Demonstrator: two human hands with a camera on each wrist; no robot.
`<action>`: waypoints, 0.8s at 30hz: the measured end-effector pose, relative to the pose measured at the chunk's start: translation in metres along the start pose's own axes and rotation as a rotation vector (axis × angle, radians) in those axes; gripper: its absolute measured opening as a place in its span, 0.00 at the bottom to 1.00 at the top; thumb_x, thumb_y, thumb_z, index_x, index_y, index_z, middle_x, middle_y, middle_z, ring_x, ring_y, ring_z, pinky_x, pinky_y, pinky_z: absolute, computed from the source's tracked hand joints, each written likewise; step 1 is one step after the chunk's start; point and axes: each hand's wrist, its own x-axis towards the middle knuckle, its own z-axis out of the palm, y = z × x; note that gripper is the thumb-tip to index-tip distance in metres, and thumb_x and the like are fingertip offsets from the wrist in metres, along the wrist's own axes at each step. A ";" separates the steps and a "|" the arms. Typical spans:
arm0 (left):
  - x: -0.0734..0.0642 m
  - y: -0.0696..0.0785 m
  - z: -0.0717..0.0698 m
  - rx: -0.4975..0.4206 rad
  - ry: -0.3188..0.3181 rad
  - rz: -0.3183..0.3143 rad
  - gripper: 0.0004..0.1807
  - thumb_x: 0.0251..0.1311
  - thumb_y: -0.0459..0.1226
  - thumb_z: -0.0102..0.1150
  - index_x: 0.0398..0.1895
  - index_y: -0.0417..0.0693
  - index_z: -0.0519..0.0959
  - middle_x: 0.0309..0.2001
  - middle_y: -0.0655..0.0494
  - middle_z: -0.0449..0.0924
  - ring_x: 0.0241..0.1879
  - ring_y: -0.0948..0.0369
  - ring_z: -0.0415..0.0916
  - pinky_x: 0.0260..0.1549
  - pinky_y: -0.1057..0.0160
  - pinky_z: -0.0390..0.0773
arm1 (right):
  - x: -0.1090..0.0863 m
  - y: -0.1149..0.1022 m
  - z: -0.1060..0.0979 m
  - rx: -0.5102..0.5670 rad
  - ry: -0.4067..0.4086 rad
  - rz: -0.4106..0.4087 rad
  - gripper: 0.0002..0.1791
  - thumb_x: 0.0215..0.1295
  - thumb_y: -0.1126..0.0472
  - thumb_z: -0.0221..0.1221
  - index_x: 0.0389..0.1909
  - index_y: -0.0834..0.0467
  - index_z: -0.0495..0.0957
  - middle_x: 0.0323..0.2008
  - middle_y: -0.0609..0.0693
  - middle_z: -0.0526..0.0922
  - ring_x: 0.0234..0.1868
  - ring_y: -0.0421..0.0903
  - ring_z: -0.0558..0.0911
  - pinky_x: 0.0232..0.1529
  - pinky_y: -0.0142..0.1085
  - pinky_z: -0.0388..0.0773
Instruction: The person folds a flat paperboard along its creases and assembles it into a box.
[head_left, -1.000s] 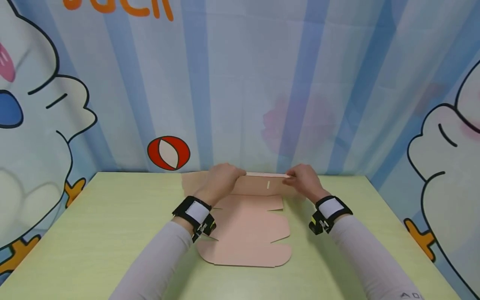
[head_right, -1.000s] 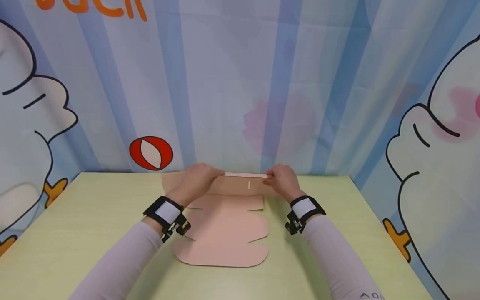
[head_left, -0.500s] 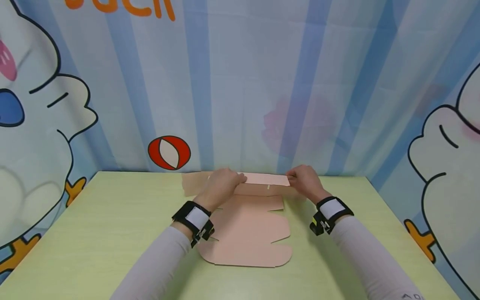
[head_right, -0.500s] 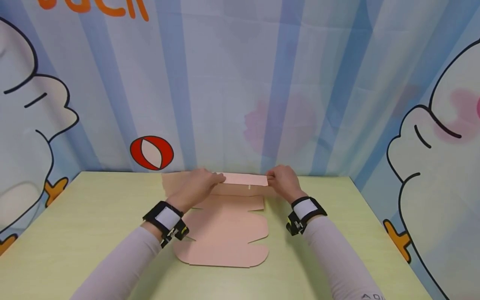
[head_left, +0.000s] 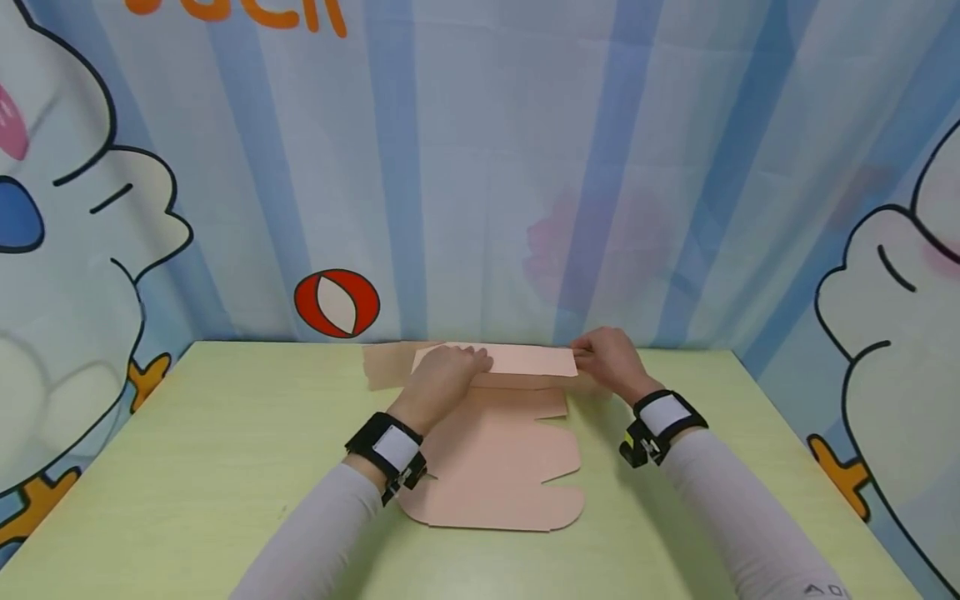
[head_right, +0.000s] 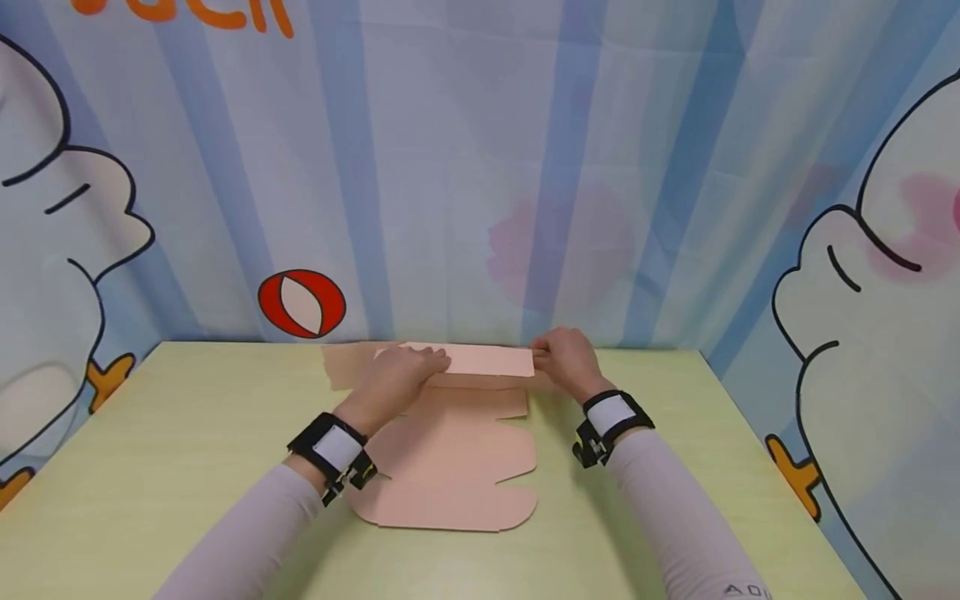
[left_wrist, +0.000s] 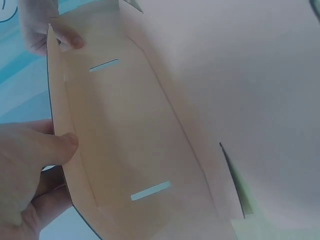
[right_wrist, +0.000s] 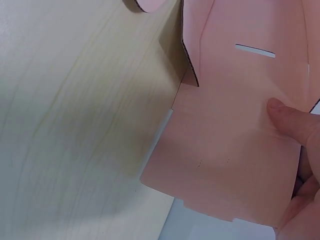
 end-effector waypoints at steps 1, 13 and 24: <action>-0.001 0.000 0.001 0.003 -0.004 -0.001 0.17 0.61 0.26 0.60 0.48 0.53 0.86 0.44 0.53 0.89 0.40 0.58 0.87 0.43 0.60 0.85 | 0.000 0.000 0.000 -0.001 0.000 -0.002 0.11 0.66 0.60 0.63 0.43 0.59 0.88 0.42 0.59 0.89 0.43 0.56 0.87 0.47 0.49 0.83; -0.004 0.002 0.002 0.008 0.011 -0.004 0.16 0.61 0.26 0.61 0.48 0.51 0.85 0.48 0.53 0.88 0.44 0.57 0.87 0.45 0.59 0.85 | 0.001 -0.001 0.001 0.004 0.004 -0.010 0.11 0.66 0.59 0.63 0.44 0.58 0.88 0.43 0.58 0.89 0.43 0.56 0.87 0.47 0.49 0.83; -0.003 0.002 0.006 0.009 0.008 -0.003 0.16 0.60 0.26 0.61 0.48 0.52 0.85 0.48 0.54 0.88 0.45 0.58 0.87 0.46 0.60 0.85 | -0.001 -0.007 -0.005 -0.018 -0.050 -0.046 0.10 0.66 0.65 0.62 0.45 0.57 0.87 0.43 0.56 0.89 0.44 0.54 0.86 0.46 0.46 0.83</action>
